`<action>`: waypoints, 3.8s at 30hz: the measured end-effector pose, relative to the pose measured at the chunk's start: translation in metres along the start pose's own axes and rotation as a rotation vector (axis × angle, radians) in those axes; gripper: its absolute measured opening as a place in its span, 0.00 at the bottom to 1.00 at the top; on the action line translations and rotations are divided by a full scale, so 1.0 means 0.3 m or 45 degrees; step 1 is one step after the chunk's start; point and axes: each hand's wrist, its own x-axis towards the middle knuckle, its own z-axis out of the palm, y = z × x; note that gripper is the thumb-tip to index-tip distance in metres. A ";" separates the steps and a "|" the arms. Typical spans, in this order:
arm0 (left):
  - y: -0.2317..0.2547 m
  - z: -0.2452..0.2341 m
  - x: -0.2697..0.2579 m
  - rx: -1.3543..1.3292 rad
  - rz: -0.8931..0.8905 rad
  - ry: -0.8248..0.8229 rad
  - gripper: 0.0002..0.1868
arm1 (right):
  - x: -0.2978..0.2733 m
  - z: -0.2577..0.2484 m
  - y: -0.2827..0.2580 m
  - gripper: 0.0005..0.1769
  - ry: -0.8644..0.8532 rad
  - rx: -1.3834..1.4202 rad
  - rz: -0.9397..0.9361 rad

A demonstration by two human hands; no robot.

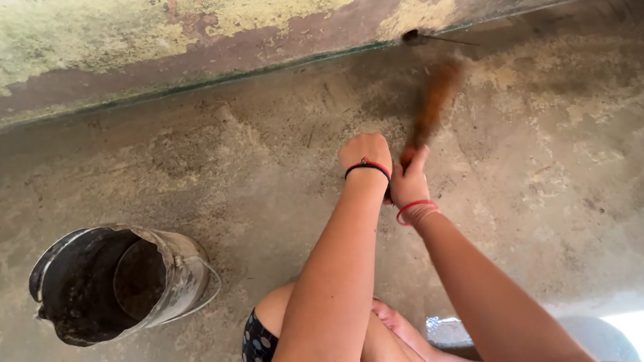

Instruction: Washing a bucket and a bundle of sticks, then scrubbing the concrete floor with water.

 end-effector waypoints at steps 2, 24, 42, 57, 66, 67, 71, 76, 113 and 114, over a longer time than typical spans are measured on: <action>0.007 0.008 -0.004 -0.034 0.005 -0.048 0.13 | 0.052 -0.018 0.041 0.41 -0.170 -0.256 -0.314; 0.012 0.037 0.001 0.108 0.106 -0.094 0.13 | 0.427 -0.518 0.300 0.43 -0.003 -0.659 -1.120; 0.020 0.022 0.005 0.029 0.135 -0.017 0.12 | 0.277 -0.122 0.227 0.41 0.158 -0.080 -1.226; 0.005 0.183 0.098 -0.954 -0.129 -0.160 0.23 | 0.676 -0.253 0.024 0.21 0.023 -0.518 -0.998; 0.014 0.185 0.119 -1.088 -0.146 -0.303 0.19 | 1.180 -0.159 -0.150 0.26 0.121 -0.917 -1.403; 0.010 0.188 0.124 -1.067 -0.126 -0.284 0.19 | 1.260 -0.148 -0.134 0.24 0.141 -1.049 -1.447; 0.010 0.184 0.126 -0.958 -0.081 -0.243 0.20 | 1.042 -0.152 -0.247 0.19 0.149 -1.157 -1.098; 0.007 0.173 0.118 -0.977 -0.093 -0.265 0.19 | 0.911 -0.214 -0.105 0.11 0.228 -0.743 -1.128; 0.184 0.114 -0.183 -2.544 -0.111 -0.483 0.10 | 0.117 -0.772 0.066 0.16 -0.835 0.770 0.033; 0.181 0.126 -0.170 -2.537 -0.129 -0.490 0.10 | 0.117 -0.762 0.055 0.16 -0.831 0.776 0.049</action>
